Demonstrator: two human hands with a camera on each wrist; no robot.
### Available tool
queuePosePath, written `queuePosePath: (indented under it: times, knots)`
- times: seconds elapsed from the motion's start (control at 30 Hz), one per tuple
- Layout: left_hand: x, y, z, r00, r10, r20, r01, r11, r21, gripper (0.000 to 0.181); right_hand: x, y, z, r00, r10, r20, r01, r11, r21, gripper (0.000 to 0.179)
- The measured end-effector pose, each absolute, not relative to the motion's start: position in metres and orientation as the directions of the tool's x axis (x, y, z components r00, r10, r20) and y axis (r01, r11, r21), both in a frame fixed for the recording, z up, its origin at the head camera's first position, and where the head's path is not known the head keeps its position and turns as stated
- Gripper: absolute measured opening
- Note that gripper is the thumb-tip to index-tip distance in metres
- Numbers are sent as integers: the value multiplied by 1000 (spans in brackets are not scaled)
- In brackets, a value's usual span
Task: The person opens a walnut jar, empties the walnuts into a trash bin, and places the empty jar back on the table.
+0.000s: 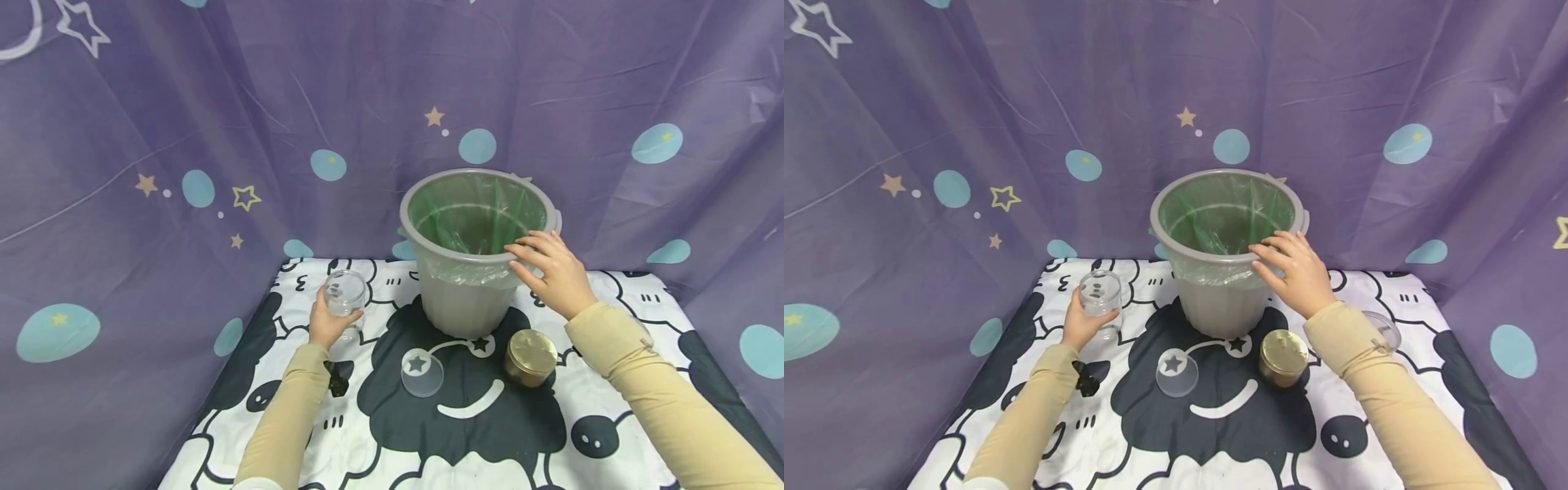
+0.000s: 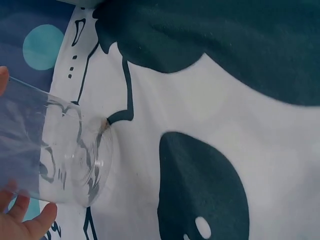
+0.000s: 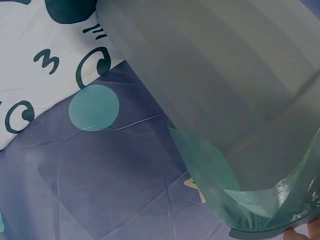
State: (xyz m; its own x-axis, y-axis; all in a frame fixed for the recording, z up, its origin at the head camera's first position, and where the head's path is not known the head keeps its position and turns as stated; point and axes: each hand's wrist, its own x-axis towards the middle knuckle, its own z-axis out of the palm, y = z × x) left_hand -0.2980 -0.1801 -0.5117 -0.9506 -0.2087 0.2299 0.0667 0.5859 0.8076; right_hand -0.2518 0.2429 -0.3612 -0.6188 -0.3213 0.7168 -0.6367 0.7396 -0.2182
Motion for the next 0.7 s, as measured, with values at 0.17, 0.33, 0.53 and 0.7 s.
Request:
queuePosePath:
  times: [0.17, 0.33, 0.53, 0.7]
  knots:
    - [-294, -184, -511, -954, -238, 181, 20, 554, 832, 102, -251, 243, -361, -622, -323, 714, -637, 739, -221, 28]
    - [-292, -189, -512, -958, -246, 145, -8, 531, 847, 103, -251, 244, -361, -624, -321, 713, -633, 742, -219, 28]
    - [-290, -192, -516, -959, -256, 122, -24, 503, 864, 104, -253, 244, -362, -615, -321, 720, -634, 744, -211, 27]
    - [-288, -194, -516, -960, -262, 102, -41, 488, 872, 105, -252, 244, -363, -619, -319, 718, -634, 743, -215, 27]
